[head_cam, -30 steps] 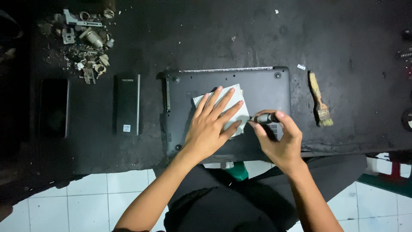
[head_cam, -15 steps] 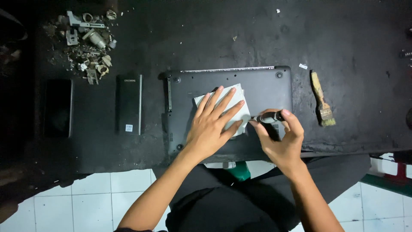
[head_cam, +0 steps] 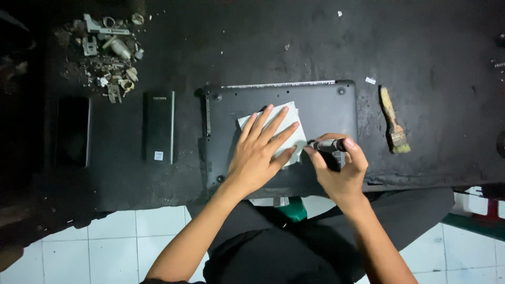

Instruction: Disassembling a laptop to remove and take apart the internal CD/DVD drive using a screwdriver.

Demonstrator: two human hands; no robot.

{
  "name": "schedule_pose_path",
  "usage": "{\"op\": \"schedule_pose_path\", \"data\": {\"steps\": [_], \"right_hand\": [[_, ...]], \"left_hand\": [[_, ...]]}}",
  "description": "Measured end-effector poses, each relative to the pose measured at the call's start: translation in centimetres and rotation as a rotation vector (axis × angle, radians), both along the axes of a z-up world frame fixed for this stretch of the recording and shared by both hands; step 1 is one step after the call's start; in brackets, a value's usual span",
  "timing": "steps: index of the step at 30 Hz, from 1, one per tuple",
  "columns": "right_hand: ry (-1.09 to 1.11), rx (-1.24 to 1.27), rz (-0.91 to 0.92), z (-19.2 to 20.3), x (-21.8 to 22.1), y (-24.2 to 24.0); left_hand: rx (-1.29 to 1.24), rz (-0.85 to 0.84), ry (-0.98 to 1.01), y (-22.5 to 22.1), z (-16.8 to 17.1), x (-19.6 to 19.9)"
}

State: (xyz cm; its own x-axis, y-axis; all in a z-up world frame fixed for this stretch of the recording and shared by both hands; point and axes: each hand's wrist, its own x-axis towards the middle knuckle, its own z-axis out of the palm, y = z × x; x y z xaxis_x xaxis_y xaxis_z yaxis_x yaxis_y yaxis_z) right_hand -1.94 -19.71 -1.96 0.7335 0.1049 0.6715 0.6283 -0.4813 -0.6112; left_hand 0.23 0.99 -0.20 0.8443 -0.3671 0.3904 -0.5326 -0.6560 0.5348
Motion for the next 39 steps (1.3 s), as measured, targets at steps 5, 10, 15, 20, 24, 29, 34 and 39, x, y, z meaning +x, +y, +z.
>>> {"op": "schedule_pose_path", "data": {"steps": [5, 10, 15, 20, 24, 29, 34, 39], "right_hand": [[-0.046, -0.012, 0.014, 2.4, -0.2, 0.7], [-0.011, 0.038, -0.084, 0.9, -0.5, -0.1], [0.014, 0.239, -0.117, 2.2, -0.4, -0.5], [0.138, 0.404, -0.162, 2.9, -2.1, 0.7], [0.208, 0.562, -0.210, 4.0, -3.5, 1.9], [0.248, 0.590, -0.209, 6.9, -4.0, 2.9], [0.239, 0.606, -0.228, 6.8, -3.6, 2.4], [0.237, 0.578, -0.280, 7.1, -2.7, 2.2]], "left_hand": [[-0.001, -0.017, 0.025, 0.2, -0.1, -0.1], [0.011, -0.040, 0.037, 0.4, -0.1, 0.1], [-0.182, -0.046, 0.147, 0.9, -0.1, 0.1], [-0.325, -0.007, 0.108, 0.5, 2.0, -0.9], [-0.582, 0.063, 0.377, -1.1, 4.9, -2.6], [-0.765, 0.028, 0.772, -2.1, 7.7, -2.7], [-0.875, -0.002, 0.938, -2.8, 7.4, -2.3], [-0.927, -0.048, 1.047, -3.3, 6.6, -1.2]]}}
